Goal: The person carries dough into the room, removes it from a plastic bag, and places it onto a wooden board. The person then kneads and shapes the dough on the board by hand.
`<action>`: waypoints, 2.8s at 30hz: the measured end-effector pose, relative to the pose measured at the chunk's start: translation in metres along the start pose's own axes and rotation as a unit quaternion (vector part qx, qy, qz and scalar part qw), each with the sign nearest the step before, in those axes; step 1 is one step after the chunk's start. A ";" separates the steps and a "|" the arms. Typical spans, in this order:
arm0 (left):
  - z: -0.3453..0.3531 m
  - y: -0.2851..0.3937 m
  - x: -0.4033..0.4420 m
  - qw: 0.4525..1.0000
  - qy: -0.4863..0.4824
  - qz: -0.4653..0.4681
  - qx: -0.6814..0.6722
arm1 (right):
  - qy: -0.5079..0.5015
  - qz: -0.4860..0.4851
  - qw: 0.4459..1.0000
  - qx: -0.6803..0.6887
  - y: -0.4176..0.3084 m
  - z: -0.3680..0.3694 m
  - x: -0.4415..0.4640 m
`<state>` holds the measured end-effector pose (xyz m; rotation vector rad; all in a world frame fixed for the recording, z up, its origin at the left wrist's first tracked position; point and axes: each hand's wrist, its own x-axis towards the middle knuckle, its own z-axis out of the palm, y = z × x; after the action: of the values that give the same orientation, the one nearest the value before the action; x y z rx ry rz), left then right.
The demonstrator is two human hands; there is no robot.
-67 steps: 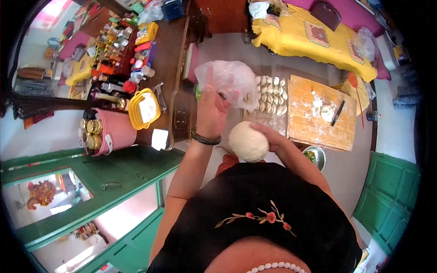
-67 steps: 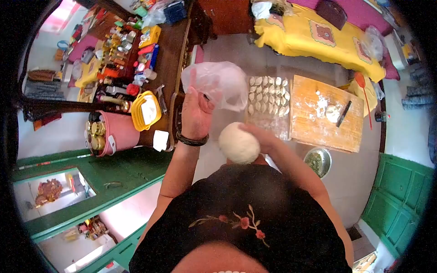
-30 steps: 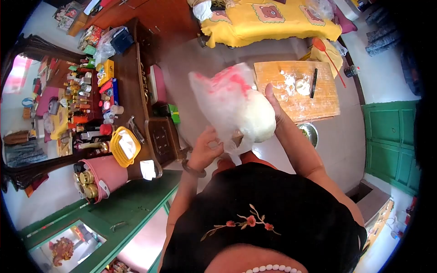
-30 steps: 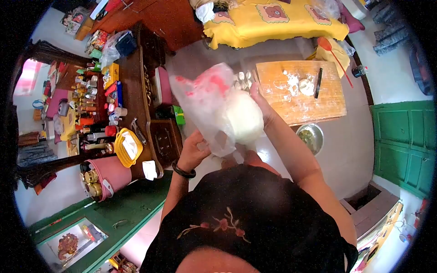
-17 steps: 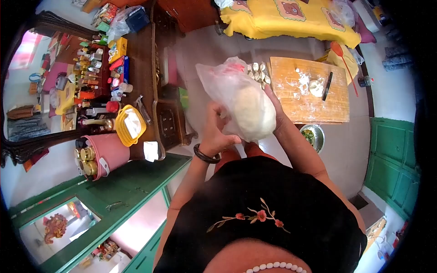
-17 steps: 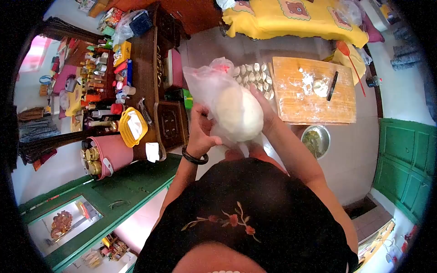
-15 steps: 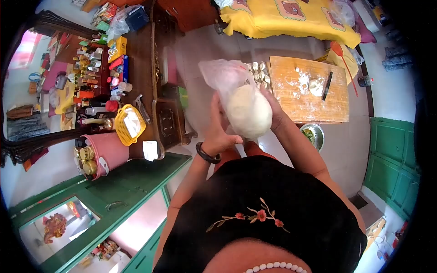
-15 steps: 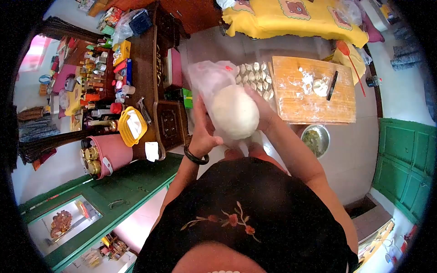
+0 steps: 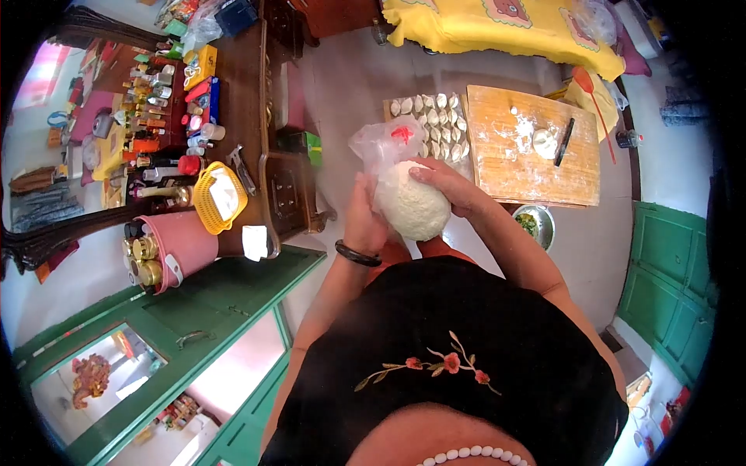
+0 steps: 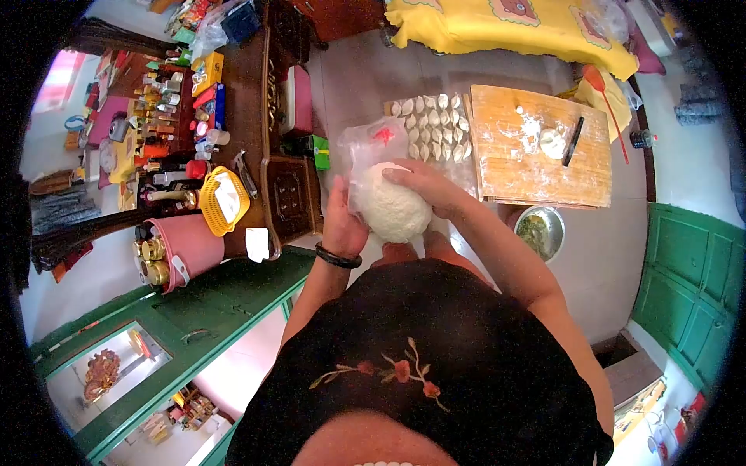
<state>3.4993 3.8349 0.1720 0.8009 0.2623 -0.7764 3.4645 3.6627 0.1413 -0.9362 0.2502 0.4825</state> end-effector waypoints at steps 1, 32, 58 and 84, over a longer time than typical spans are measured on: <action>0.002 0.003 -0.001 1.000 -0.015 0.011 -0.016 | 0.004 -0.003 1.000 0.004 0.000 0.000 -0.001; -0.056 -0.013 -0.004 0.990 -0.126 0.011 -0.056 | 0.195 -0.102 0.963 -0.153 -0.046 -0.008 -0.015; -0.100 -0.014 -0.010 0.986 -0.141 0.009 -0.086 | 0.318 -0.223 0.851 -0.354 0.033 -0.038 0.037; -0.141 -0.019 0.033 0.867 -0.199 0.115 0.443 | -0.119 -0.268 0.717 -0.632 -0.005 0.120 0.144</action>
<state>3.5185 3.9120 0.0489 1.4719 -0.6097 -0.8064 3.5913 3.8000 0.1553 -2.1813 -0.7089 0.1585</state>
